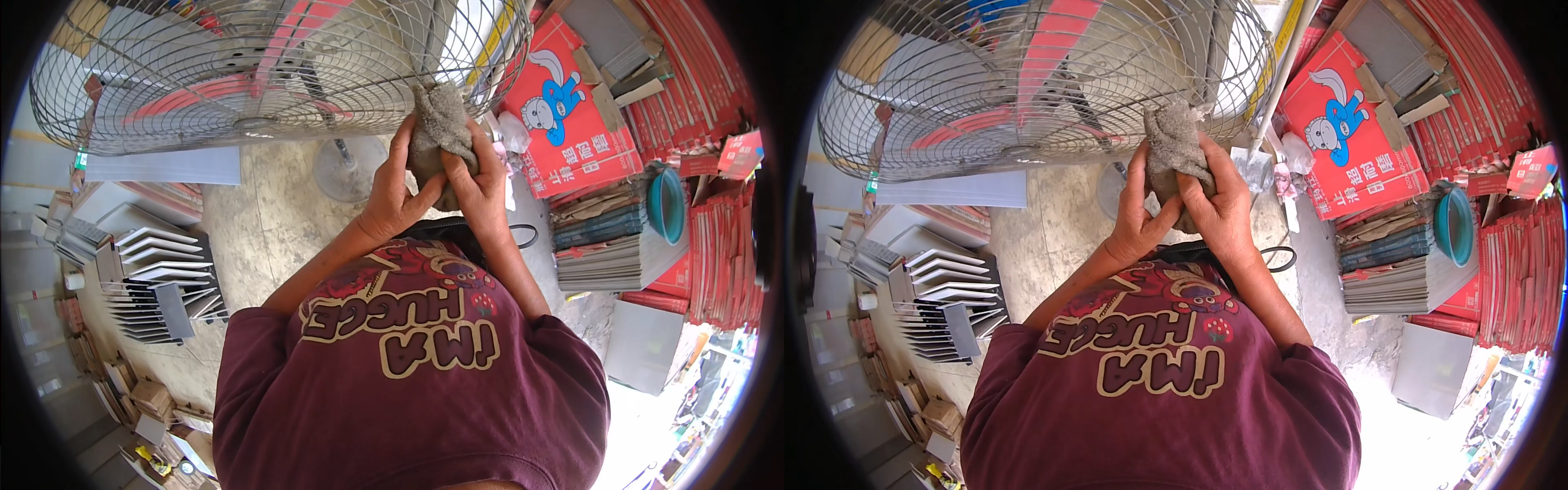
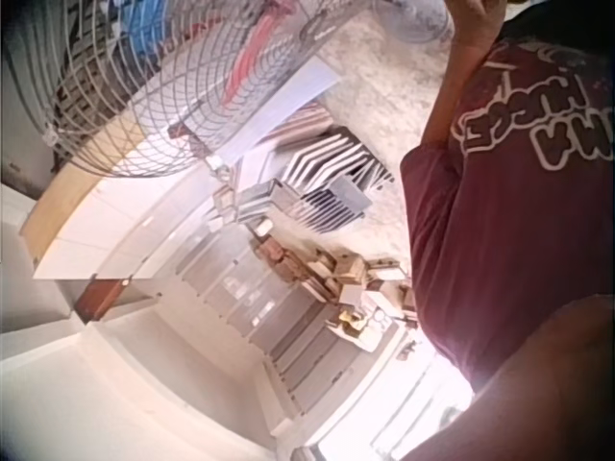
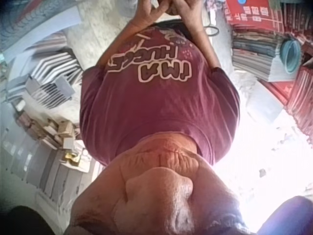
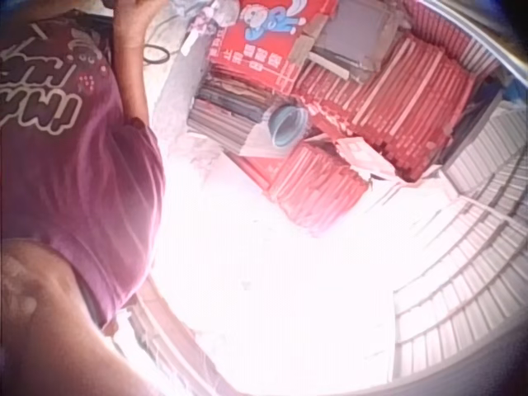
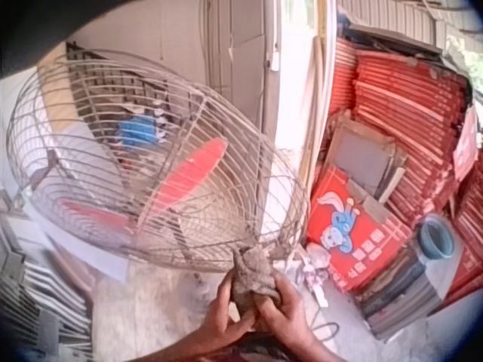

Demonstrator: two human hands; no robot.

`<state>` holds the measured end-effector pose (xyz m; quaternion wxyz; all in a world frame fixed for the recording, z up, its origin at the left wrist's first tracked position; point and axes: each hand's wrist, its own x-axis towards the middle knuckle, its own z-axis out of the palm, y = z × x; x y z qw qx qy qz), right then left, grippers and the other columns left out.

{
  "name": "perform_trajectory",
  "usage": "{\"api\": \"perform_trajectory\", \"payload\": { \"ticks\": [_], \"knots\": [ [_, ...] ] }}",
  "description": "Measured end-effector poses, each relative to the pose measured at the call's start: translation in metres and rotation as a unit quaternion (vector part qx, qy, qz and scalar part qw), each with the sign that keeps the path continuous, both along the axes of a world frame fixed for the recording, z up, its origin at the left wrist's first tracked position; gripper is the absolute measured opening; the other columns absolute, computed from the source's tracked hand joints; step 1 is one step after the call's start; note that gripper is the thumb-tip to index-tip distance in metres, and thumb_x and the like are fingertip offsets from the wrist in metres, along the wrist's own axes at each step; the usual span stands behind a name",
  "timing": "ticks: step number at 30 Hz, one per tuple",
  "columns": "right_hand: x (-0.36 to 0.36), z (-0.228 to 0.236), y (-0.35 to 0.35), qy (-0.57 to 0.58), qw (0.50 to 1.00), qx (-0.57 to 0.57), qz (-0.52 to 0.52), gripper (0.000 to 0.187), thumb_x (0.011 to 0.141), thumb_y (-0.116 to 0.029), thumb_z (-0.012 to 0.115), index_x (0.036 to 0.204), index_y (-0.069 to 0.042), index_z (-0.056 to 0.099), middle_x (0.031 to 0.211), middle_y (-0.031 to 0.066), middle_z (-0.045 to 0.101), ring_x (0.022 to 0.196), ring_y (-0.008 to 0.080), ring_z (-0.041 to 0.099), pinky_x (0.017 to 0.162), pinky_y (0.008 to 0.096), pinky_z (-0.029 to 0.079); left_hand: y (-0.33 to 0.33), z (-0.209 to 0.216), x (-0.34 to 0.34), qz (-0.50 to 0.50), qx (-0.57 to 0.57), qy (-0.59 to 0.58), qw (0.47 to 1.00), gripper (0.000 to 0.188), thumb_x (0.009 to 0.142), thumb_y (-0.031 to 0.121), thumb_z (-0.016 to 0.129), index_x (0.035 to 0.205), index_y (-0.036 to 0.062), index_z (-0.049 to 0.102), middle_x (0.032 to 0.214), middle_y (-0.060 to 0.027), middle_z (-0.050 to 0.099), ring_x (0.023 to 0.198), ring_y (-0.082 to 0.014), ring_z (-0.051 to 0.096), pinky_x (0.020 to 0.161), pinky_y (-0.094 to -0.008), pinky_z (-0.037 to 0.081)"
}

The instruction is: The person cleans a large industrial fan with a cloth, wiping the metal cage wires and then the base.

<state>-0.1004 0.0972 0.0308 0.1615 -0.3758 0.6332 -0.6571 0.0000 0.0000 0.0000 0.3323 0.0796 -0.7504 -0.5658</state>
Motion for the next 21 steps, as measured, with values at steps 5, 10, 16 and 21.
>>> {"api": "perform_trajectory", "payload": {
  "ticks": [5,10,16,21],
  "knots": [
    [-0.013,-0.026,-0.007,-0.003,0.997,0.072,0.008,0.047,0.086,-0.017,0.059,0.128,0.001,0.046,0.100,0.0156,0.062,0.093,0.0152,0.058,0.081,0.0280,0.046,0.004,-0.026,-0.013,-0.036,0.236,0.058,0.969,0.067,0.087,0.007,0.058,0.142,0.0026,0.020,0.128,-0.0122,0.045,0.115,-0.0179,0.047,0.097,-0.0281,0.038],
    [-0.013,0.007,0.015,0.199,0.949,0.244,0.032,0.057,0.082,-0.040,0.063,0.123,-0.001,0.050,0.102,0.0219,0.061,0.092,0.0383,0.060,0.076,0.0408,0.049,0.007,-0.020,0.004,-0.049,0.393,-0.044,0.917,0.062,0.087,0.005,0.057,0.140,0.0050,0.025,0.124,-0.0108,0.051,0.113,-0.0175,0.050,0.094,-0.0287,0.041],
    [-0.004,0.100,0.040,0.189,0.975,-0.072,0.089,0.042,0.077,-0.010,0.067,0.117,-0.001,0.059,0.101,0.0103,0.064,0.082,0.0182,0.060,0.069,0.0294,0.047,0.005,-0.025,0.010,-0.056,0.424,-0.037,0.903,0.057,0.089,0.008,0.055,0.140,0.0062,0.028,0.122,-0.0095,0.052,0.111,-0.0165,0.051,0.093,-0.0297,0.041],
    [-0.002,0.166,0.083,0.276,0.902,-0.275,0.185,0.038,0.077,-0.010,0.066,0.114,-0.002,0.058,0.100,0.0099,0.063,0.081,0.0177,0.060,0.068,0.0290,0.047,0.008,-0.023,0.008,-0.054,0.414,-0.043,0.908,0.054,0.090,0.008,0.053,0.139,0.0065,0.030,0.124,-0.0078,0.050,0.111,-0.0150,0.051,0.093,-0.0296,0.042]
  ]
}}
